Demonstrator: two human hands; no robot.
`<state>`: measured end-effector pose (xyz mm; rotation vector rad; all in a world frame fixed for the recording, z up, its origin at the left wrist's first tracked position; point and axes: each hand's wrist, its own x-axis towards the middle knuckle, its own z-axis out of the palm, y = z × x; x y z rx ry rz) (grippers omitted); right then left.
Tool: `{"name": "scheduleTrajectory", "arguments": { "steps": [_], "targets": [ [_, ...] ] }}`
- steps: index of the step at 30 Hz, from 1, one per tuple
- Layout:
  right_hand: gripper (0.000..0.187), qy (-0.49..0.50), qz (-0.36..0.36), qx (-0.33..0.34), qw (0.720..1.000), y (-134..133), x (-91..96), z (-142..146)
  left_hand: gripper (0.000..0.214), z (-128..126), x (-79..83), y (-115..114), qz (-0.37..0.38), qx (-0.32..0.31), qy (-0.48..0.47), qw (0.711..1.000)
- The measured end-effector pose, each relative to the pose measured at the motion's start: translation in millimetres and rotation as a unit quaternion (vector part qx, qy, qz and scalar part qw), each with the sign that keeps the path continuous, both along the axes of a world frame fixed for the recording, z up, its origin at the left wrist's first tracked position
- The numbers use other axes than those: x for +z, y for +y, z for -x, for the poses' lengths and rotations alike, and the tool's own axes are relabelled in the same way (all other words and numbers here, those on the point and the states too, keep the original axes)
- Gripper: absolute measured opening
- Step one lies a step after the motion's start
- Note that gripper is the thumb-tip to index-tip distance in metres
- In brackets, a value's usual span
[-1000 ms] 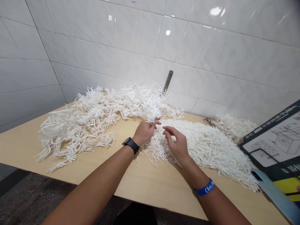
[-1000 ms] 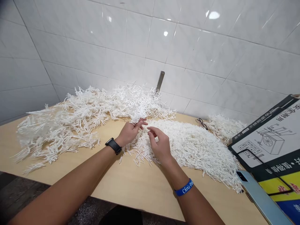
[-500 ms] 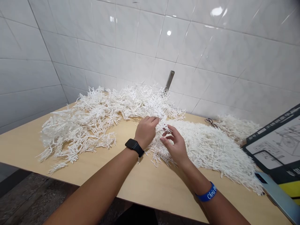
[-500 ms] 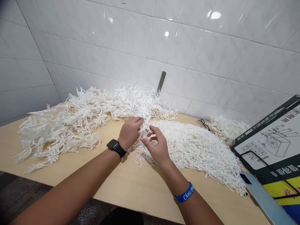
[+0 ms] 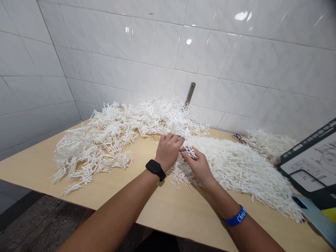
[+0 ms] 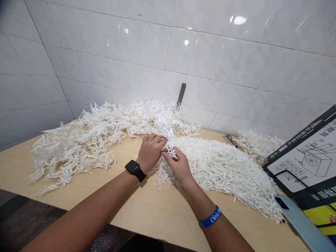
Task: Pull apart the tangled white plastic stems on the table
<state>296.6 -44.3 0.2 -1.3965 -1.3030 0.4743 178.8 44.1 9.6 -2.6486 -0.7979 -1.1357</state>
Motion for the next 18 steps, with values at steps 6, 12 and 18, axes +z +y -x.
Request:
{"name": "scheduleTrajectory", "arguments": {
  "steps": [6,12,18],
  "targets": [
    [0.038,0.037,-0.003,0.007,0.999,1.8,-2.2,-4.0,0.029,-1.4,-10.4,12.6,0.245,-0.059,-0.144,0.957],
    [0.041,0.114,0.021,0.063,0.991,2.0,-2.4,-6.0,0.021,-5.4,-10.9,18.9,0.483,-0.124,-0.266,0.825],
    [0.048,0.239,0.024,0.118,0.964,2.7,0.2,-7.9,0.045,-9.6,-10.2,16.3,0.614,-0.303,-0.207,0.699]
  ]
}}
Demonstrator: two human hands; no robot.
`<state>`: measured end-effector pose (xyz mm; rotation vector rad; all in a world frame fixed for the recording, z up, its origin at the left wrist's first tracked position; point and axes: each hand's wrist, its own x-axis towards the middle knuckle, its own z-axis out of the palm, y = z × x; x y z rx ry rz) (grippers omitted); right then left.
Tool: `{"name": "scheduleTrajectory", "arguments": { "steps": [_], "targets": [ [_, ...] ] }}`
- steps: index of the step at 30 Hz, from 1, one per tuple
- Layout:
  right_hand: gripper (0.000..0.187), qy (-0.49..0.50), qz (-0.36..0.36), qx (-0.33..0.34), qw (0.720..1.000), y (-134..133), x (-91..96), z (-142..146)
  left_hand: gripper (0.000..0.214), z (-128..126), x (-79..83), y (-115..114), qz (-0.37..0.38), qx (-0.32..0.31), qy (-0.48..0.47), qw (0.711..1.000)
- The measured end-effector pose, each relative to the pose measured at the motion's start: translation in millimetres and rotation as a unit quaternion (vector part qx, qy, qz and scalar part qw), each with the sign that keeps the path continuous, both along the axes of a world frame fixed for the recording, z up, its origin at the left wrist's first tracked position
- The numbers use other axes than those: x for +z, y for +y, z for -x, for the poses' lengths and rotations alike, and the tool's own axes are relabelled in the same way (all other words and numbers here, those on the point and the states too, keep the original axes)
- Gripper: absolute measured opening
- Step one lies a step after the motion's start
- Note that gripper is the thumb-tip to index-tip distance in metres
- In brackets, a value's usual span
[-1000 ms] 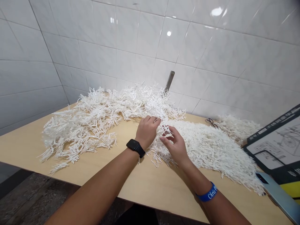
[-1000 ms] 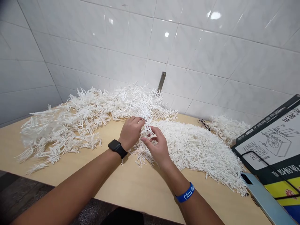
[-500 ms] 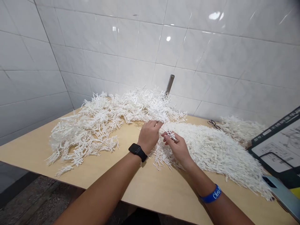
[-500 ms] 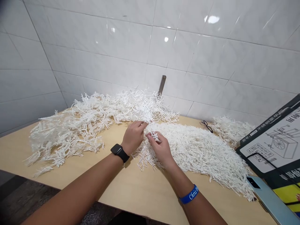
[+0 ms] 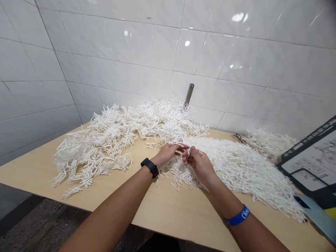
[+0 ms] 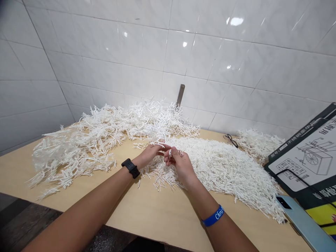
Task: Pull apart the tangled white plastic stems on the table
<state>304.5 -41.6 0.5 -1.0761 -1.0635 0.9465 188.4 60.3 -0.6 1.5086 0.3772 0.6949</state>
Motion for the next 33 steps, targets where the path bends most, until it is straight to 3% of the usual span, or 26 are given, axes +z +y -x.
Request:
{"name": "scheduleTrajectory", "arguments": {
  "steps": [4,7,11,14,19,23,28,33],
  "targets": [
    [0.052,0.047,0.035,-0.004,0.998,0.9,1.2,1.1,0.055,-3.9,-7.3,-4.6,0.018,-0.152,-0.042,0.987],
    [0.054,0.083,0.061,0.005,0.995,1.2,1.3,4.8,0.065,-3.9,-7.5,-8.5,0.011,-0.185,-0.045,0.982],
    [0.051,0.147,0.067,0.0,0.987,0.8,2.9,10.0,0.062,-0.1,1.2,-13.0,-0.041,-0.17,-0.019,0.984],
    [0.045,0.223,0.069,0.002,0.972,1.1,4.4,8.7,0.06,1.2,5.7,-15.0,-0.084,-0.108,-0.021,0.99],
    [0.044,0.309,0.081,0.017,0.948,1.4,6.5,2.9,0.057,0.7,3.3,-15.5,-0.129,-0.09,-0.029,0.987],
    [0.04,0.343,0.062,0.039,0.936,0.1,8.7,1.8,0.045,3.8,1.7,-14.3,-0.154,-0.035,-0.015,0.987],
    [0.04,0.312,0.059,0.017,0.948,-0.4,7.2,3.1,0.038,4.9,-0.9,-14.8,-0.133,-0.055,-0.006,0.99],
    [0.048,0.143,0.058,0.028,0.988,-0.8,2.1,13.2,0.063,-0.9,-6.9,-14.0,-0.051,-0.082,0.001,0.995]
  ]
}}
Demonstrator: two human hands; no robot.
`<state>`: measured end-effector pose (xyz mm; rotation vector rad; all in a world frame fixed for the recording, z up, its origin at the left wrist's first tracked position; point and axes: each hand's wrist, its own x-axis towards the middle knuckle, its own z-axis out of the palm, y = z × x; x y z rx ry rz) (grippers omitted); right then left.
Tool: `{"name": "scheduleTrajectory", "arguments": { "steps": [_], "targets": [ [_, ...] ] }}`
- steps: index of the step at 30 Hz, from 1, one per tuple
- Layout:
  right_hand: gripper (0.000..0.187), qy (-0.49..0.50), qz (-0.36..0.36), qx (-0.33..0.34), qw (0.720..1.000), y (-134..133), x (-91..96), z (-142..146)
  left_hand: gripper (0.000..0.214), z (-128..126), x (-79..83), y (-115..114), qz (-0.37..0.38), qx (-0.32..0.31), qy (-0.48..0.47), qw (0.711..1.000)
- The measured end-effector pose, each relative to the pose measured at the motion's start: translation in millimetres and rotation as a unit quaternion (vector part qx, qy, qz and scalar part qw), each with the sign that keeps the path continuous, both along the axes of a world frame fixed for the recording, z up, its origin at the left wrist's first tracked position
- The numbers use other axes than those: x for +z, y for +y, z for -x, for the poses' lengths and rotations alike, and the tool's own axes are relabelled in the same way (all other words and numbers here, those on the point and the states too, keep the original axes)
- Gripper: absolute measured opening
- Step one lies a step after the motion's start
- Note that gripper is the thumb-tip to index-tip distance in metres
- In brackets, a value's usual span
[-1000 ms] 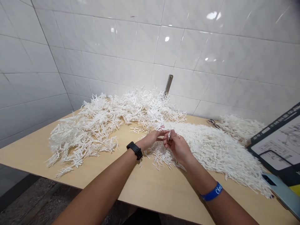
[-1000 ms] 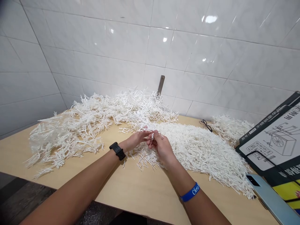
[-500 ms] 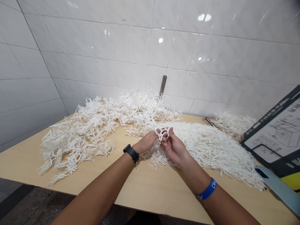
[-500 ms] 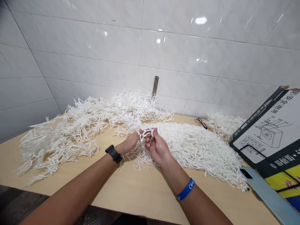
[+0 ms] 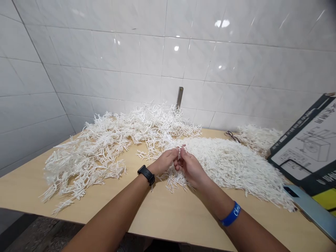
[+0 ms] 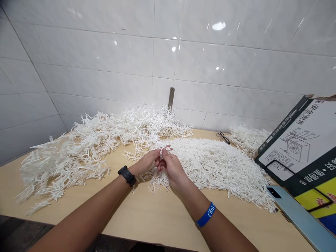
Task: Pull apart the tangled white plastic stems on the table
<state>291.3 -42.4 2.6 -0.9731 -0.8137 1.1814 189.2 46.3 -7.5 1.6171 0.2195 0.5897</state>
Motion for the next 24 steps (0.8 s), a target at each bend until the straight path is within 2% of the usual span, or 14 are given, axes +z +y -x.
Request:
{"name": "scheduleTrajectory", "arguments": {
  "steps": [2,4,7,12,16,22,24],
  "targets": [
    [0.051,-0.064,-0.008,0.018,0.998,0.2,-1.4,3.6,0.068,0.6,2.4,0.9,0.045,-0.019,0.008,0.999],
    [0.051,-0.111,-0.013,0.032,0.993,0.9,-2.6,5.4,0.065,3.1,7.0,2.0,0.075,-0.02,0.003,0.997],
    [0.052,-0.152,-0.016,0.053,0.987,2.7,-4.8,5.9,0.059,7.7,12.6,3.5,0.092,-0.031,-0.006,0.995],
    [0.052,-0.202,-0.027,0.057,0.977,5.9,-10.0,6.9,0.058,10.8,13.8,5.2,0.099,-0.084,0.032,0.991],
    [0.049,-0.226,-0.044,-0.006,0.973,6.2,-13.3,6.4,0.055,11.0,13.9,5.6,0.089,-0.099,0.026,0.991],
    [0.031,-0.253,-0.075,-0.103,0.959,-0.9,-7.7,5.7,0.048,12.3,19.0,5.2,0.11,-0.07,-0.046,0.99],
    [0.034,-0.235,-0.09,-0.138,0.958,-3.0,-3.7,6.0,0.047,12.9,21.1,4.9,0.122,-0.06,-0.062,0.989]
  ]
}}
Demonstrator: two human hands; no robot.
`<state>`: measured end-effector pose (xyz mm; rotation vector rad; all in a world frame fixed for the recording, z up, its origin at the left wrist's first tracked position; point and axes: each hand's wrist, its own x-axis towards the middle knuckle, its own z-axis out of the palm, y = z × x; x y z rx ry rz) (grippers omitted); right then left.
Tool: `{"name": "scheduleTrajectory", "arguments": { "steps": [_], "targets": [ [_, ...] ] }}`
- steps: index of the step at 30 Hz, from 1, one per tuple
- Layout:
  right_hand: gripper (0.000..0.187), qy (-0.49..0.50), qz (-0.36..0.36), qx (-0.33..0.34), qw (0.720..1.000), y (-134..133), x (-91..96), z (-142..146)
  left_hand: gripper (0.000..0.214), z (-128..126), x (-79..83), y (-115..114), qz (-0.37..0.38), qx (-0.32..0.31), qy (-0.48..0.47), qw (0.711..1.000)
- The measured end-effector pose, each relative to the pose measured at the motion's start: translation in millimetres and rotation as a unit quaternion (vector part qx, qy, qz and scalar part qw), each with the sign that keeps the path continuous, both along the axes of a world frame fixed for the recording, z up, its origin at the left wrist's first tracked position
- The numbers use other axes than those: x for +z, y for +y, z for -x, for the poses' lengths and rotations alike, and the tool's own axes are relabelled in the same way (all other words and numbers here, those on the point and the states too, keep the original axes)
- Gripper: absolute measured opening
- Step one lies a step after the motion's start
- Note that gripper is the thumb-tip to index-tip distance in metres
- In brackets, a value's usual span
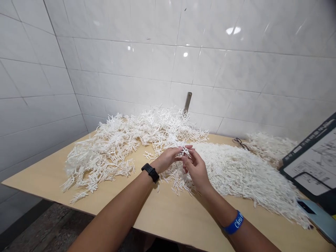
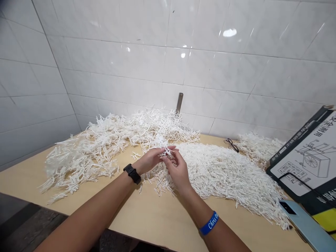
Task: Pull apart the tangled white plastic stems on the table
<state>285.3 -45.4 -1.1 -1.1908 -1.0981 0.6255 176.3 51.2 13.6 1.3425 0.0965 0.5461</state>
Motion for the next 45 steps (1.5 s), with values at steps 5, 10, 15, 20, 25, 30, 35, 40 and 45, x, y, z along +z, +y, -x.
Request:
{"name": "scheduleTrajectory", "arguments": {
  "steps": [5,10,15,20,25,30,35,40,45],
  "targets": [
    [0.046,0.022,-0.057,-0.045,0.997,0.2,6.0,-5.3,0.037,0.2,2.0,-0.5,0.008,0.038,-0.016,0.999],
    [0.028,-0.029,-0.021,-0.015,0.999,1.6,5.4,-15.0,0.036,0.8,2.5,-2.3,-0.006,0.033,-0.008,0.999],
    [0.028,-0.034,0.004,0.065,0.997,1.9,8.2,-16.5,0.036,1.2,0.2,0.1,-0.017,0.034,0.0,0.999],
    [0.027,-0.046,0.035,0.09,0.994,2.0,9.7,-15.3,0.04,1.5,-1.5,2.8,-0.024,0.023,0.037,0.999],
    [0.035,-0.047,0.063,0.111,0.991,3.1,6.5,-17.2,0.04,3.1,-0.6,2.0,-0.034,-0.013,0.058,0.998],
    [0.043,-0.05,0.08,0.128,0.987,6.0,5.0,-13.2,0.045,-0.5,-4.6,-1.1,-0.05,-0.014,0.095,0.994],
    [0.046,-0.076,0.088,0.144,0.983,0.6,3.1,-0.7,0.044,-5.4,-7.4,4.2,-0.017,0.106,0.079,0.991],
    [0.035,-0.147,0.099,0.158,0.972,-5.5,2.9,1.3,0.045,7.7,-0.9,28.0,0.025,0.316,0.028,0.948],
    [0.022,-0.253,0.018,0.061,0.965,0.9,2.8,-19.4,0.045,8.0,4.6,23.4,-0.002,0.245,0.026,0.969]
  ]
}}
